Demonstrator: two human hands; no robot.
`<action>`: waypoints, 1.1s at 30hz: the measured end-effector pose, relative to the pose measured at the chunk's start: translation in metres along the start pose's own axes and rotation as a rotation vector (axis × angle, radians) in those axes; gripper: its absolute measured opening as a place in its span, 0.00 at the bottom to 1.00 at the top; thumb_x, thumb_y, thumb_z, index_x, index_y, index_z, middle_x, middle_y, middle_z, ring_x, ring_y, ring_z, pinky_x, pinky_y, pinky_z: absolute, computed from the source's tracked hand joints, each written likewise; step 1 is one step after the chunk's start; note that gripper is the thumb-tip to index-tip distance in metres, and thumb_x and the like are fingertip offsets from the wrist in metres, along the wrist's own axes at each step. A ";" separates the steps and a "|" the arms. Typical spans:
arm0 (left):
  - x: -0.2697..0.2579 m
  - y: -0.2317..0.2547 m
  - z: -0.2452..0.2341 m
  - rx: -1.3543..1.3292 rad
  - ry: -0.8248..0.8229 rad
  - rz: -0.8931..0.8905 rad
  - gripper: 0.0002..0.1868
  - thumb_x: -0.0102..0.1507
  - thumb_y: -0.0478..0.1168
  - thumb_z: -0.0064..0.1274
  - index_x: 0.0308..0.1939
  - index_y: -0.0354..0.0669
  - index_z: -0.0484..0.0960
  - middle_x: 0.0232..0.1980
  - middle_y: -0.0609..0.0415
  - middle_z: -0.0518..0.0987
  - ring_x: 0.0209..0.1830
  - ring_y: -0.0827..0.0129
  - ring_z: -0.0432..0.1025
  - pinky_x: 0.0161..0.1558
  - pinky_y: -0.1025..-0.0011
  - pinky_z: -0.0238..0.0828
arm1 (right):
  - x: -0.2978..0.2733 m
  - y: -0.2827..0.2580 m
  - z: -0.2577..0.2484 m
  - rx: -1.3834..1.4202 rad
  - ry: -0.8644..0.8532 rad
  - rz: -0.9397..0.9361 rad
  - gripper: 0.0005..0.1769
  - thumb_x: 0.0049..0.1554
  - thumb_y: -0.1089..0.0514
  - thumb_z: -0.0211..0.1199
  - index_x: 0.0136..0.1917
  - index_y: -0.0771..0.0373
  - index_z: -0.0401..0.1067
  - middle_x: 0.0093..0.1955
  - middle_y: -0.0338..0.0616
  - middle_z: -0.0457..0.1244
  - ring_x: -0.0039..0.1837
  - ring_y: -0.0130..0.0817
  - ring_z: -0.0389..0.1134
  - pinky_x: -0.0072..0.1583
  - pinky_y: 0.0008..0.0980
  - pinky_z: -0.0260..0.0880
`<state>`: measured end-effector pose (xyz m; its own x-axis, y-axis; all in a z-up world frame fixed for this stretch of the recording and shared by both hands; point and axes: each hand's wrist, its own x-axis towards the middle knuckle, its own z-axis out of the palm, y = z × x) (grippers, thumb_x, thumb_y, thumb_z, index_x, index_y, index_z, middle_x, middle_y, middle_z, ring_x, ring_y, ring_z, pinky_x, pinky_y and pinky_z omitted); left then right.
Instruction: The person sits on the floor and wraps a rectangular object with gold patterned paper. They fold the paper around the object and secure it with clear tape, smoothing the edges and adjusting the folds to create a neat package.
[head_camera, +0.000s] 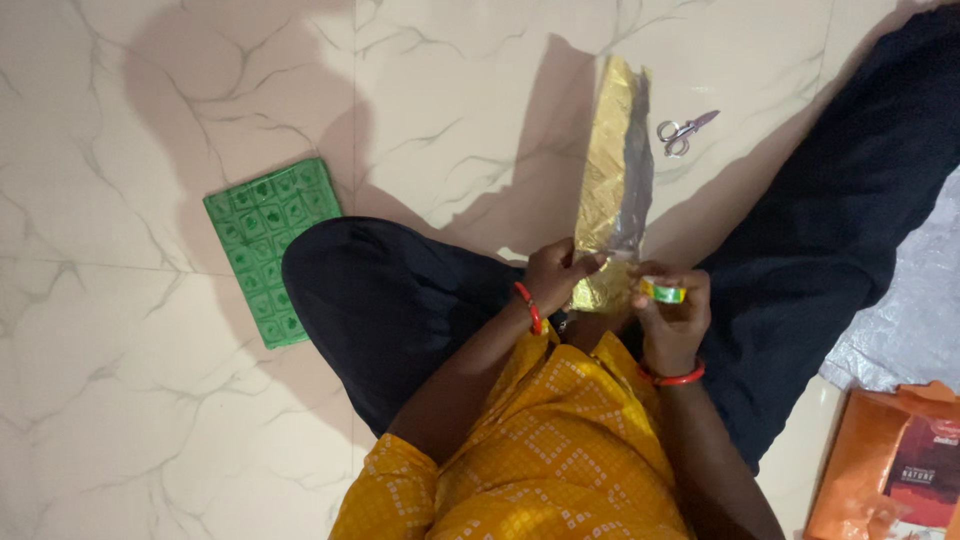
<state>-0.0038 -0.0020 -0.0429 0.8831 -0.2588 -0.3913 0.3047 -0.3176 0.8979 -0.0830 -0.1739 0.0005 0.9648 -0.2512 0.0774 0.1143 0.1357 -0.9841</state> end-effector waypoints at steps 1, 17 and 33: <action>0.000 -0.002 0.002 0.102 -0.003 0.031 0.25 0.66 0.54 0.63 0.32 0.32 0.79 0.21 0.52 0.73 0.17 0.72 0.68 0.23 0.70 0.65 | 0.004 0.000 0.000 0.048 -0.006 0.054 0.16 0.61 0.67 0.67 0.57 0.61 0.63 0.60 0.49 0.67 0.60 0.34 0.69 0.65 0.33 0.70; -0.002 -0.017 0.014 -0.236 -0.127 -0.158 0.17 0.62 0.45 0.57 0.26 0.36 0.75 0.19 0.53 0.74 0.09 0.72 0.69 0.12 0.71 0.64 | 0.019 0.017 0.014 -0.361 -0.034 -0.003 0.19 0.55 0.74 0.73 0.56 0.68 0.69 0.54 0.47 0.68 0.57 0.31 0.71 0.60 0.30 0.73; 0.007 -0.021 0.016 -0.567 -0.124 -0.433 0.27 0.66 0.59 0.55 0.45 0.34 0.85 0.26 0.58 0.74 0.11 0.76 0.66 0.13 0.75 0.65 | 0.017 0.036 0.008 -0.101 -0.113 0.171 0.17 0.56 0.78 0.63 0.54 0.64 0.65 0.53 0.40 0.65 0.57 0.25 0.68 0.62 0.27 0.69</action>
<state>-0.0100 -0.0122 -0.0676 0.6045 -0.3289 -0.7255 0.7860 0.0983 0.6103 -0.0604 -0.1660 -0.0322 0.9892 -0.1233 -0.0797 -0.0716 0.0693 -0.9950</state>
